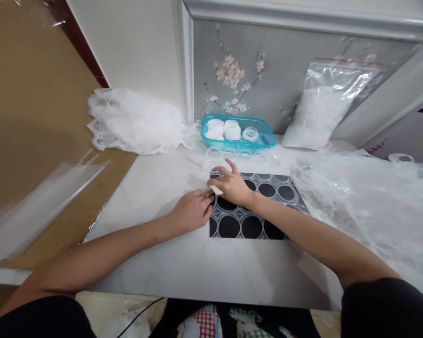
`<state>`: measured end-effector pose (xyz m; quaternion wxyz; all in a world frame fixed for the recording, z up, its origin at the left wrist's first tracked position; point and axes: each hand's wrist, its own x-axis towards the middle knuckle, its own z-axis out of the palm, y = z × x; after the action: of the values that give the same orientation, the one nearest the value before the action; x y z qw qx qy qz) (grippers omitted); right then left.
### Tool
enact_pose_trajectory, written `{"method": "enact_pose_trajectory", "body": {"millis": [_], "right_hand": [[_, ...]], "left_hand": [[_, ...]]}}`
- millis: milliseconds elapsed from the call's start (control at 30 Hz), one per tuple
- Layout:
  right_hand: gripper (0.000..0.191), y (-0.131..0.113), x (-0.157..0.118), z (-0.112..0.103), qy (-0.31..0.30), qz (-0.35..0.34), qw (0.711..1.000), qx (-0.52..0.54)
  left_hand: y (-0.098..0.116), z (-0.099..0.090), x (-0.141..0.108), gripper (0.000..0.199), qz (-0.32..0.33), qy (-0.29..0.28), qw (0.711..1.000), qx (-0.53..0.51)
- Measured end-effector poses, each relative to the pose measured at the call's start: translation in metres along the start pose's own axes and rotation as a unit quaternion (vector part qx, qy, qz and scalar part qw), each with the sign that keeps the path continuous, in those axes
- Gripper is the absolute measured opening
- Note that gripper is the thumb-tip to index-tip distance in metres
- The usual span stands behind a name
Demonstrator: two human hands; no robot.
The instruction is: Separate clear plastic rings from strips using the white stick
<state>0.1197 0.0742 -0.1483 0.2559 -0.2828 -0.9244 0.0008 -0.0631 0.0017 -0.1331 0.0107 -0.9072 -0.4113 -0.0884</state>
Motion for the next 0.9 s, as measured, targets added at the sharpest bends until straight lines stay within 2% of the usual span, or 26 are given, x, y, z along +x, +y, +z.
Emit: {"method": "enact_pose_trajectory", "body": {"millis": [67, 167, 200, 267, 333, 400, 500, 600, 767, 900], "right_hand": [[0.023, 0.012, 0.021, -0.005, 0.016, 0.03, 0.999, -0.029], [0.016, 0.03, 0.051, -0.017, 0.083, 0.163, 0.983, -0.01], [0.014, 0.033, 0.057, -0.022, 0.091, 0.187, 0.978, 0.007], [0.011, 0.031, 0.057, -0.028, 0.078, 0.186, 0.978, 0.054], [0.009, 0.023, 0.045, -0.029, 0.061, 0.168, 0.977, 0.114], [0.01, 0.014, 0.025, -0.025, 0.066, 0.18, 0.962, 0.193], [0.017, 0.005, -0.006, -0.014, 0.101, 0.242, 0.916, 0.302], [0.025, 0.003, -0.031, -0.009, 0.103, 0.293, 0.88, 0.359], [0.027, -0.005, -0.066, -0.026, 0.058, 0.296, 0.89, 0.343], [0.026, -0.019, -0.087, -0.043, 0.047, 0.309, 0.887, 0.341]], "left_hand": [[-0.002, -0.001, 0.0, 0.029, -0.007, 0.0, 1.0, -0.01], [-0.007, -0.002, 0.0, 0.028, -0.015, -0.006, 0.999, -0.031], [-0.008, -0.003, 0.0, 0.026, -0.015, -0.009, 0.999, -0.033], [-0.01, -0.005, 0.001, 0.024, -0.007, -0.014, 1.0, -0.019], [-0.009, -0.006, 0.002, 0.024, -0.003, -0.012, 1.0, 0.009], [-0.005, -0.007, 0.001, 0.025, -0.002, 0.004, 0.999, 0.036], [0.003, -0.004, -0.003, 0.032, 0.009, 0.036, 0.998, 0.054], [0.01, 0.003, -0.01, 0.051, 0.04, 0.016, 0.998, 0.038], [0.027, 0.012, -0.023, 0.072, 0.055, -0.086, 0.994, -0.024], [0.043, 0.007, -0.035, 0.075, 0.071, -0.108, 0.989, -0.07]]}}
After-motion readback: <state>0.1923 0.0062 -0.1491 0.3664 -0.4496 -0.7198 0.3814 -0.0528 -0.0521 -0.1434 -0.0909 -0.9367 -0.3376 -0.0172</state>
